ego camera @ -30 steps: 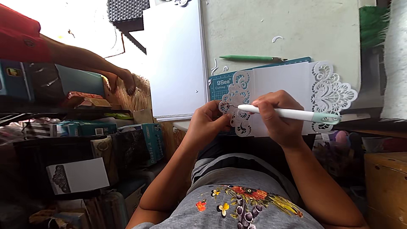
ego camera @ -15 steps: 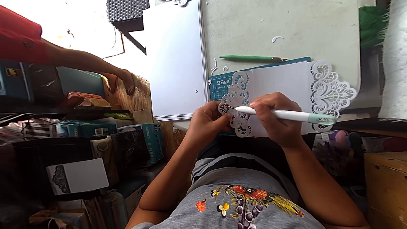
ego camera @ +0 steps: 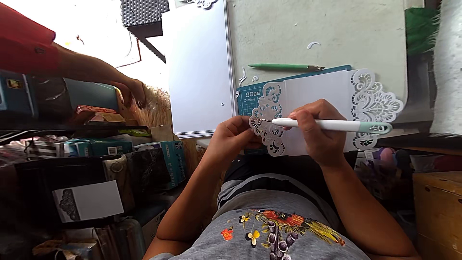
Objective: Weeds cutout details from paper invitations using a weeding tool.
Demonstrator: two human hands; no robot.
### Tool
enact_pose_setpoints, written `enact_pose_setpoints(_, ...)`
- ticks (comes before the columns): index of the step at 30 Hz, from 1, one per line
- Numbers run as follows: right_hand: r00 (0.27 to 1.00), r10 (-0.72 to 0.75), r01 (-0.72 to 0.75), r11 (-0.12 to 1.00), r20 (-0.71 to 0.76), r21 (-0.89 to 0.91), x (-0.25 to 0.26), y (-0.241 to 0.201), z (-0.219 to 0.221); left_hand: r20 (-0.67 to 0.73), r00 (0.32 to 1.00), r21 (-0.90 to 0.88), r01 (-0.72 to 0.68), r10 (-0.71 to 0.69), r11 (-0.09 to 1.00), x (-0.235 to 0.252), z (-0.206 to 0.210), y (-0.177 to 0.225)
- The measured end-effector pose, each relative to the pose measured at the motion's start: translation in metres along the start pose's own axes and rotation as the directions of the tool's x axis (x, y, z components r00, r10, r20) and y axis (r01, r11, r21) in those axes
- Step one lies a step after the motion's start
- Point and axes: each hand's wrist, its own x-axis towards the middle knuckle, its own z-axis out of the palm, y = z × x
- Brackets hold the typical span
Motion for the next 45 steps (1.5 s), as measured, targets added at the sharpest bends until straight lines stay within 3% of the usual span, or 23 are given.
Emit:
enact_pose_setpoints(6,0.999,-0.005,0.007,0.999,-0.045,0.044,-0.0012,0.0032,-0.0005,0.012,1.0,-0.047,0.028,-0.027,0.998,-0.0003,0.0022,0.0001)
enact_pose_setpoints(17,0.996,-0.017,0.027,0.994,0.092,-0.107,-0.0007,-0.005,0.0044,0.025,0.998,-0.039,0.059,-0.058,0.998,-0.0021,0.0043,-0.0028)
enact_pose_setpoints(22,1.0,-0.007,0.008,0.998,0.024,-0.059,-0.0027,-0.0012,0.0,-0.002,0.998,-0.005,0.065,-0.065,0.998,-0.0022,0.0068,-0.003)
enact_pose_setpoints(29,0.998,-0.008,0.015,0.995,0.065,-0.103,-0.0028,-0.0055,0.0027,0.017,0.999,-0.009,0.037,-0.037,0.999,-0.0035,0.0054,-0.0054)
enact_pose_setpoints(38,0.999,0.005,-0.005,1.0,-0.04,0.009,-0.0031,0.0018,-0.0005,-0.004,0.999,-0.006,0.045,-0.045,0.999,-0.0031,0.0084,-0.0041)
enact_pose_setpoints(45,1.0,0.014,-0.014,0.996,0.001,-0.084,-0.0016,-0.0034,0.0015,-0.006,0.999,-0.015,0.045,-0.045,0.999,-0.003,0.0092,-0.0033)
